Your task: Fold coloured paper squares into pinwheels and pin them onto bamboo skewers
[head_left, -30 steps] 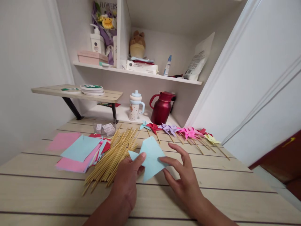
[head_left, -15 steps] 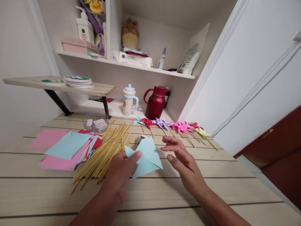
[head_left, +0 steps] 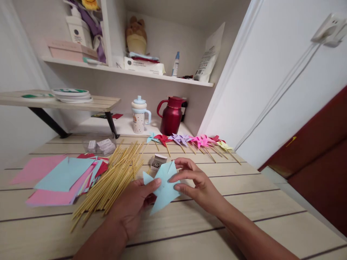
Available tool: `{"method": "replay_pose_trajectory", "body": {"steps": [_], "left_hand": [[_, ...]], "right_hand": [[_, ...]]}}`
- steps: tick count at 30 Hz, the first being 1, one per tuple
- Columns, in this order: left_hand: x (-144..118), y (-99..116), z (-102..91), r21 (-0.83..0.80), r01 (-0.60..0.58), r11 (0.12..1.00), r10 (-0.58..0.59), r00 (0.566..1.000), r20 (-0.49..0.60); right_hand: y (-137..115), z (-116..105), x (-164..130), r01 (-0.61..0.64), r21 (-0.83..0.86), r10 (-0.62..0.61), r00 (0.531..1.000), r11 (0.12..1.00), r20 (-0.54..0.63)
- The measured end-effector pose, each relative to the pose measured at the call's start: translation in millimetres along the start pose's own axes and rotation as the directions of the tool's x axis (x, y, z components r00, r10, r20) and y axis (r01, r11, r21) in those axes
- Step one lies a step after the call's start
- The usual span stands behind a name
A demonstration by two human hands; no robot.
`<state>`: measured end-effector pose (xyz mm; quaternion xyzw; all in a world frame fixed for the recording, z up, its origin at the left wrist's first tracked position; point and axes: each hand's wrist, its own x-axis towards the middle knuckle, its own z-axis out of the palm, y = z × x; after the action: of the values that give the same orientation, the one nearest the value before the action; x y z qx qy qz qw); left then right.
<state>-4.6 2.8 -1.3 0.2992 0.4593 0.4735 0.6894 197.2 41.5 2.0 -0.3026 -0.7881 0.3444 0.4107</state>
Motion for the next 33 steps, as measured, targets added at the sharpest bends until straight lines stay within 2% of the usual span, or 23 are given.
{"method": "replay_pose_trajectory", "body": {"steps": [5, 9, 14, 18, 24, 33], "left_hand": [[-0.3, 1.7, 1.4, -0.018, 0.061, 0.998, -0.061, 0.998, -0.006], [-0.4, 5.7, 2.0, -0.101, 0.085, 0.991, -0.084, 0.996, 0.018], [-0.8, 7.3, 3.0, -0.15, 0.115, 0.982, -0.121, 0.992, -0.036], [1.5, 2.9, 3.8, -0.16, 0.068, 0.985, -0.068, 0.998, 0.006], [4.8, -2.5, 1.8, -0.157, 0.023, 0.987, -0.018, 0.999, 0.03], [1.1, -6.8, 7.2, 0.0, -0.099, 0.995, 0.099, 0.995, -0.028]], "right_hand": [[0.9, -5.8, 1.2, 0.014, 0.026, -0.013, 1.0, 1.0, -0.017], [-2.9, -6.0, 2.1, 0.049, 0.017, -0.048, 0.999, 0.999, -0.02], [-4.0, -5.2, 1.3, 0.083, -0.077, -0.087, 0.995, 0.994, -0.05], [-6.6, -4.3, -2.7, 0.145, -0.173, -0.152, 0.988, 0.974, -0.024], [-8.3, -4.3, -5.5, 0.196, -0.154, -0.2, 0.98, 0.969, -0.013], [-8.4, 2.5, -3.1, 0.087, -0.109, -0.089, 0.996, 0.99, -0.019]]}}
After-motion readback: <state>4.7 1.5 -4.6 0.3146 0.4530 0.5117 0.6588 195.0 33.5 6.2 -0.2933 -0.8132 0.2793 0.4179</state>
